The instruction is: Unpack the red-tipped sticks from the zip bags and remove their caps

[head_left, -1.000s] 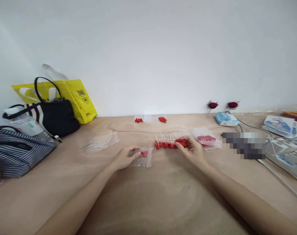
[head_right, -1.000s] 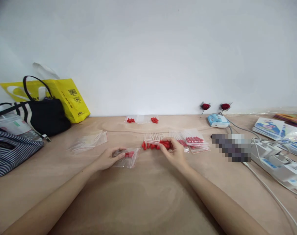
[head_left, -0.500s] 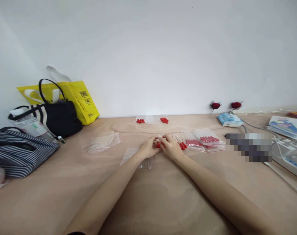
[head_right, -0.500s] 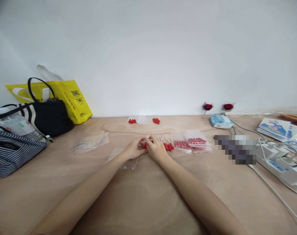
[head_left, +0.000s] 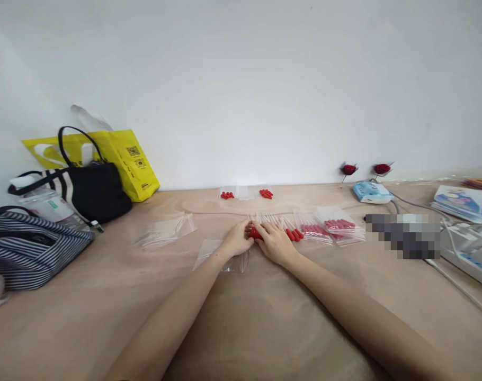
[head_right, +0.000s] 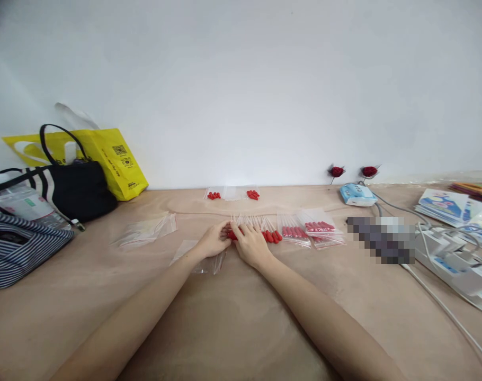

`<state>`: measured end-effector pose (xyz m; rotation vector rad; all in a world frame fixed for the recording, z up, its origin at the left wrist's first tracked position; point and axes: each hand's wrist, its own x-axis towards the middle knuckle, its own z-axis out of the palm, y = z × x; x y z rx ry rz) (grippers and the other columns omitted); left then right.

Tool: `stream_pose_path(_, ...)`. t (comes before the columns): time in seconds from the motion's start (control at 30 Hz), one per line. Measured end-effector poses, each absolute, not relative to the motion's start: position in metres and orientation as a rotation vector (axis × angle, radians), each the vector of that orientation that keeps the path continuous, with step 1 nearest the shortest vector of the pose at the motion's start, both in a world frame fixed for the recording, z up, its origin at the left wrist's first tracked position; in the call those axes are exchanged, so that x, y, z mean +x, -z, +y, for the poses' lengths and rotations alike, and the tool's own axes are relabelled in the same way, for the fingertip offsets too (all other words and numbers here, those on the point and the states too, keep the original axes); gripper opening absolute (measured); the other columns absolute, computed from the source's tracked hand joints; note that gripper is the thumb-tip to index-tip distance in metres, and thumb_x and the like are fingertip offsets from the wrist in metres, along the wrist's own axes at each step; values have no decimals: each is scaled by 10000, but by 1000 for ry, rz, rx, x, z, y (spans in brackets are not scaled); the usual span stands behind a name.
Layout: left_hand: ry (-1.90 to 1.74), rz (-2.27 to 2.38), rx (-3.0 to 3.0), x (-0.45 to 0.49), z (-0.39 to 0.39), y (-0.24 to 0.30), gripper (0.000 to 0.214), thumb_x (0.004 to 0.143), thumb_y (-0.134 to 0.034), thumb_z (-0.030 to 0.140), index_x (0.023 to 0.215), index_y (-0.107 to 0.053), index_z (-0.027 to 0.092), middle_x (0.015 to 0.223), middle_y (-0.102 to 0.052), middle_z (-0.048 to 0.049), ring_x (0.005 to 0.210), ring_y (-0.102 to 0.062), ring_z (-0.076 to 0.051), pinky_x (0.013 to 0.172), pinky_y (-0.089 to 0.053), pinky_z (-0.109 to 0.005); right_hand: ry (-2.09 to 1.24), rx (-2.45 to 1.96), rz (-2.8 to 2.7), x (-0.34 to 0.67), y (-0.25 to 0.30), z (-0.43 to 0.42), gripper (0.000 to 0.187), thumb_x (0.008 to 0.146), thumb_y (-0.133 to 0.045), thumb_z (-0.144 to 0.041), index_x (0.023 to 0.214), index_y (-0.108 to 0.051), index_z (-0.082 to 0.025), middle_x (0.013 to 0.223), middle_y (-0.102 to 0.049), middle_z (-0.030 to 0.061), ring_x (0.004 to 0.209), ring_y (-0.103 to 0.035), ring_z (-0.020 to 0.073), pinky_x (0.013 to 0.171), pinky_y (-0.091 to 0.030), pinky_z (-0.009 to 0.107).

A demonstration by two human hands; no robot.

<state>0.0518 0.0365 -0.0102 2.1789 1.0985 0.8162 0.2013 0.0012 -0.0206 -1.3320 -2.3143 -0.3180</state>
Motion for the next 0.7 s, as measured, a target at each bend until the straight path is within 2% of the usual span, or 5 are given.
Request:
stream_pose_path(0.13, -711, 1231, 2330, 51, 34, 5, 398, 634, -554, 117, 1030, -539, 155, 1000, -624, -64, 894, -586, -177, 805, -458, -293, 356, -1384, -2200, 217, 15, -14, 486, 746, -519, -349, 1190, -447, -167, 1084, -536, 108, 958, -453, 246, 809, -297, 374)
stream_pose_path(0.33, -649, 1274, 2388, 54, 28, -6, 250, 677, -566, 202, 921, -603, 161, 893, -650, -46, 839, -590, -196, 770, -452, -314, 324, -1459, -2085, 249, 20, -25, 421, 717, -526, -408, 1087, -526, -207, 1017, -559, 87, 927, -455, 238, 772, -279, 362)
stream_pose_path(0.47, -653, 1284, 2395, 53, 26, -11, 340, 682, -585, 238, 1013, -577, 161, 1010, -628, -59, 927, -573, -206, 817, -437, -309, 308, -1442, -2028, 255, 22, -25, 344, 739, -518, -387, 1035, -559, -216, 946, -575, 69, 896, -465, 222, 760, -282, 355)
stream_pose_path(0.57, -720, 1310, 2399, 43, 23, -13, 339, 761, -513, 314, 1060, -549, 159, 1080, -600, -64, 997, -546, -198, 861, -419, -309, 281, -1333, -2011, 252, 21, -28, 277, 762, -508, -346, 990, -581, -206, 896, -584, 61, 851, -472, 203, 752, -302, 345)
stream_pose_path(0.7, -761, 1318, 2480, 13, 9, -8, 287, 828, -405, 312, 998, -574, 155, 1053, -600, -67, 997, -537, -180, 890, -403, -317, 120, -1113, -2091, 239, 21, -36, 173, 785, -484, -263, 872, -611, -185, 767, -574, 51, 725, -460, 162, 683, -349, 299)
